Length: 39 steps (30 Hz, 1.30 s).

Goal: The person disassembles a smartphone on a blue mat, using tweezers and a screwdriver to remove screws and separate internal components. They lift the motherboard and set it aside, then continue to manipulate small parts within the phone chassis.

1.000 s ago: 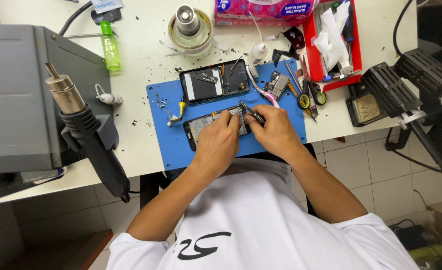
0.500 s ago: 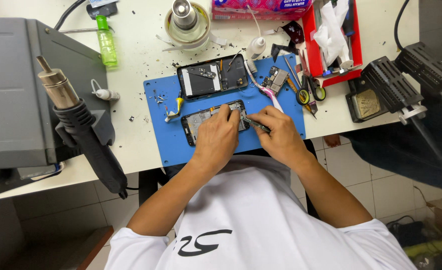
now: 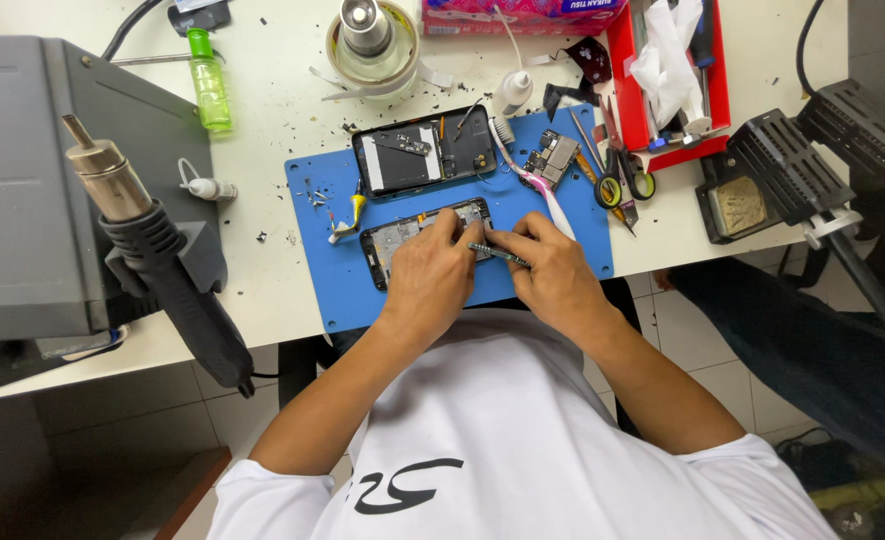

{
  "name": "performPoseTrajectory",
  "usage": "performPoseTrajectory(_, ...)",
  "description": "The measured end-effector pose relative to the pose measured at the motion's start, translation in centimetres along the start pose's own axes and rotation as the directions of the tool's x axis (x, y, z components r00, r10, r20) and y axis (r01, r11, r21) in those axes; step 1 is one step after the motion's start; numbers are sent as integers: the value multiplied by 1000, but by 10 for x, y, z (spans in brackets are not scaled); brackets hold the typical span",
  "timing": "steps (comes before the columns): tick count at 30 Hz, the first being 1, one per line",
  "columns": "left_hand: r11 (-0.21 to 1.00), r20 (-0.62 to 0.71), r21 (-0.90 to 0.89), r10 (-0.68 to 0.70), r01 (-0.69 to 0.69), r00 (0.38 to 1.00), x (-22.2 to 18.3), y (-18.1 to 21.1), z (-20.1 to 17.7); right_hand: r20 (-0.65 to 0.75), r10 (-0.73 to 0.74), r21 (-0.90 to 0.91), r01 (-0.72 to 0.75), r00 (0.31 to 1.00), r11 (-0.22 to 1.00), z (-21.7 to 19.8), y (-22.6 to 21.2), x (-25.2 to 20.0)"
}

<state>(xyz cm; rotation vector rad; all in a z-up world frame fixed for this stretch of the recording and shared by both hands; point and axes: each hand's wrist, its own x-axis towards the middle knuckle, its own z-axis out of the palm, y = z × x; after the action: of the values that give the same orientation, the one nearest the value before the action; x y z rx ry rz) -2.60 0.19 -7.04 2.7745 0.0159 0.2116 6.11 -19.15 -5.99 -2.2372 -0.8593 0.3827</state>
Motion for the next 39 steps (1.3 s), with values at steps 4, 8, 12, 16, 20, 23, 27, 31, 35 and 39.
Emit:
performPoseTrajectory(4,998,-81,5,61,-61,995,1,-2,-10,5,-47,-31,47,999,998,-2,-1,2)
performPoseTrajectory(8,998,-96,15,59,-58,994,2,-2,-10,-14,-43,-1,43,999,999,-2,1,2)
performPoseTrajectory(12,998,-81,2,60,-60,995,2,-5,-4,-29,-40,-1,40,999,999,-2,1,3)
performPoseTrajectory(16,999,-72,10,46,-46,996,5,-3,-2,-63,-54,7,54,997,998,2,7,1)
performPoseTrajectory(20,999,-58,-25,32,-34,998,8,-4,1,-107,-82,4,83,991,997,6,11,-3)
performPoseTrajectory(23,999,-40,-22,22,-23,999,11,-1,-8,-127,-88,3,89,988,996,13,19,-5)
performPoseTrajectory(27,1000,26,-18,-3,4,1000,13,2,-14,-148,-130,-7,130,980,991,12,15,-6)
performPoseTrajectory(31,1000,74,-25,2,0,997,15,3,-18,-176,-169,-49,162,970,986,17,21,-8)
performPoseTrajectory(35,999,144,-46,0,7,990,18,1,-18,-184,-195,-64,186,963,980,17,19,-8)
performPoseTrajectory(39,999,155,-49,0,8,988,20,0,-15,-138,-187,-77,178,973,981,15,19,-8)
